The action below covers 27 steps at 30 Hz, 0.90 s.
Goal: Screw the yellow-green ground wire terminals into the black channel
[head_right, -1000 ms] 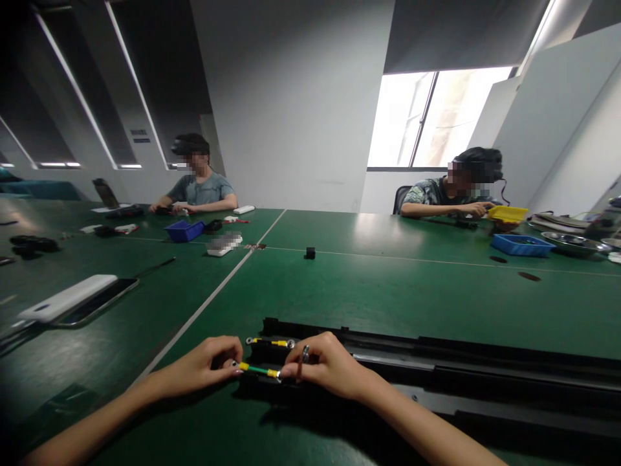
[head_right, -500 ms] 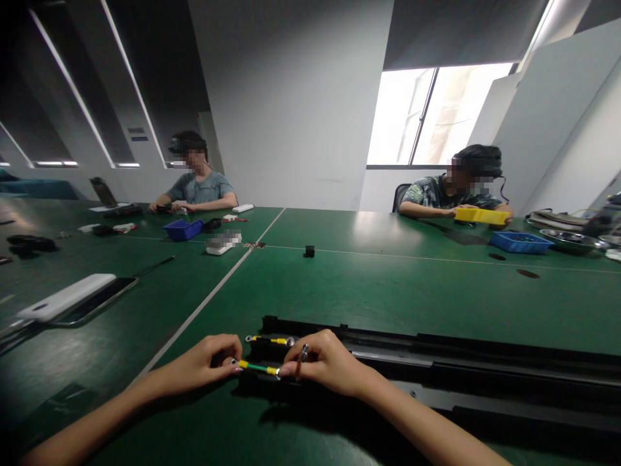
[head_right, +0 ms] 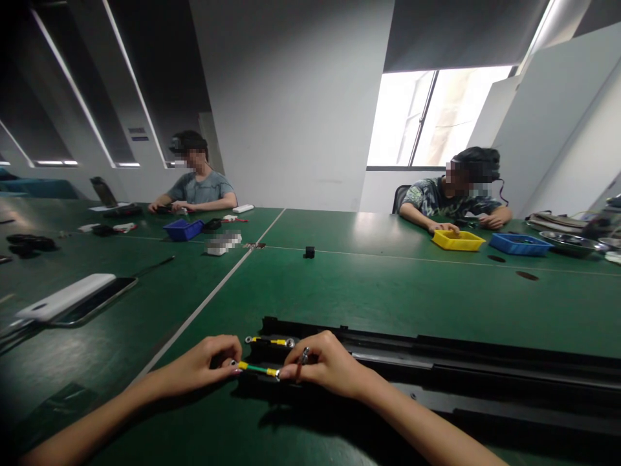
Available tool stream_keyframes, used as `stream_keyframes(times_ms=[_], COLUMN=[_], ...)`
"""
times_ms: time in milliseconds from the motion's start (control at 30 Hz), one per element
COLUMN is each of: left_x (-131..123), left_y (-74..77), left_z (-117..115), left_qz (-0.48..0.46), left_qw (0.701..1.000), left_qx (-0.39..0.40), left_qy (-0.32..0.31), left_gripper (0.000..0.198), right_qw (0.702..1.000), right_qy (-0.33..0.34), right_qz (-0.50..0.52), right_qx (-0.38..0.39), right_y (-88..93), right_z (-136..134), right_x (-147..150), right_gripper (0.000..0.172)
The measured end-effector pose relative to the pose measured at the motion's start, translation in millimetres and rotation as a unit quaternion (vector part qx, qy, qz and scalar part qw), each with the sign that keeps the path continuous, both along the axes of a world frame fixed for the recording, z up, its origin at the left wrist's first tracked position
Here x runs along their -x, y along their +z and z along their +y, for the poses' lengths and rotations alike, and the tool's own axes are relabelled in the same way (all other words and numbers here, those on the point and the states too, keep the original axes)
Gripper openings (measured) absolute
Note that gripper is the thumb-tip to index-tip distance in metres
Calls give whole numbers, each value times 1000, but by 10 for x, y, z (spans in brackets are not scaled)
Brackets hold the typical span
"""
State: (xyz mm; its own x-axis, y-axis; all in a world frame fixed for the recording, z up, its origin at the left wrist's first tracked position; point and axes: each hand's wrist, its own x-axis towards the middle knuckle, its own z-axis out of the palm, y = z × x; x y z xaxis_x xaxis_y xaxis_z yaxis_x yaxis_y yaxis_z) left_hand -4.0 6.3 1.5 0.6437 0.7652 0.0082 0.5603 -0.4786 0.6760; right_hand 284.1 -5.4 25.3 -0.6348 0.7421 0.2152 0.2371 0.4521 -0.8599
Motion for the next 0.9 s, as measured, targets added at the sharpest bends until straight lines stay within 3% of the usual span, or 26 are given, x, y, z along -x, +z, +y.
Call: stream_keyframes(times_ms=[900], left_x=[3], left_y=[-10], left_z=[-1], left_qz=[3], left_qw=[1000], left_qx=[-14], left_qy=[-4], left_gripper=[8], right_qw=[1000], right_qy=[2], right_qz=[2], right_qx=[5], right_y=[-4], right_z=[1], right_x=[8], right_gripper=[35])
